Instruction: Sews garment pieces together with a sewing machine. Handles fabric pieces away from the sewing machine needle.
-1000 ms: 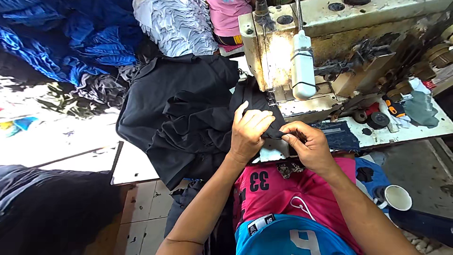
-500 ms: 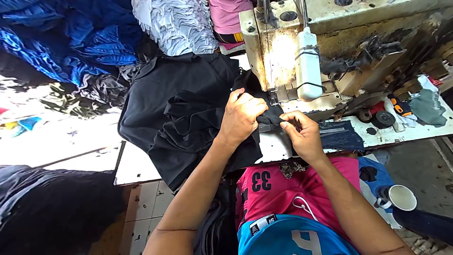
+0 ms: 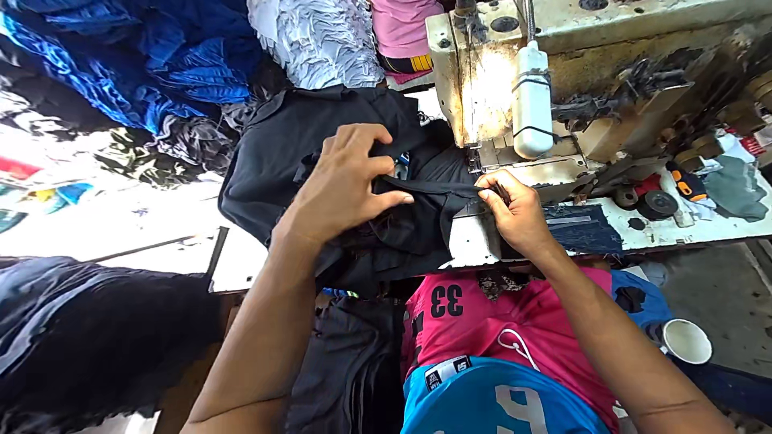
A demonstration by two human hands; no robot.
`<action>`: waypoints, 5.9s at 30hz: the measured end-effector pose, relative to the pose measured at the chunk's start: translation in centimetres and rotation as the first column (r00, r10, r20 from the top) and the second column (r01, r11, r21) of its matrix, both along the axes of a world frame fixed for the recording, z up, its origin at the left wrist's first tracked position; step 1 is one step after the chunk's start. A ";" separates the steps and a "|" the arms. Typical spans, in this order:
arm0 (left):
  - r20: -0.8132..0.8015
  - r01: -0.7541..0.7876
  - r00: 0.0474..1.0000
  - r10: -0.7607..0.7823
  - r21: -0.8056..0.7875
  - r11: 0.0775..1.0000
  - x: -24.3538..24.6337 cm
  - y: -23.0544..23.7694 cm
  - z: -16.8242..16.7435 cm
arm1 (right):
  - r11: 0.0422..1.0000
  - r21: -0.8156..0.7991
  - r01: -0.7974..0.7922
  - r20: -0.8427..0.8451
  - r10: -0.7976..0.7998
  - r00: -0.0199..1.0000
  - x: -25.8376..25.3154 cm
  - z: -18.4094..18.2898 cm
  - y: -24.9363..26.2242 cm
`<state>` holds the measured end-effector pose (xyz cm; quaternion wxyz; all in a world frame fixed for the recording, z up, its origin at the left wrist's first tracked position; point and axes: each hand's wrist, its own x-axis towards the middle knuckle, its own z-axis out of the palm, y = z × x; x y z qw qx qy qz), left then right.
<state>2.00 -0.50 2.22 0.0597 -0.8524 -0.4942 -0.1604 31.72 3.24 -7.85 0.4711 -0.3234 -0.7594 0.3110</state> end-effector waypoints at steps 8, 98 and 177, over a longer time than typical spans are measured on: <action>0.528 0.462 0.737 -0.422 0.063 0.885 7.2 -7.1 -2.2 | 0.933 0.025 -0.359 0.186 0.349 0.919 3.7 2.1 -3.5; 0.114 0.143 0.978 -0.175 0.242 0.960 9.1 -3.0 -11.1 | 0.980 0.198 0.010 0.043 -0.019 0.999 3.7 -2.7 -5.7; -0.185 0.261 0.954 -0.237 0.119 0.958 5.6 3.8 -4.3 | 0.993 -0.109 0.049 -0.212 -0.071 0.975 0.0 -1.8 -1.8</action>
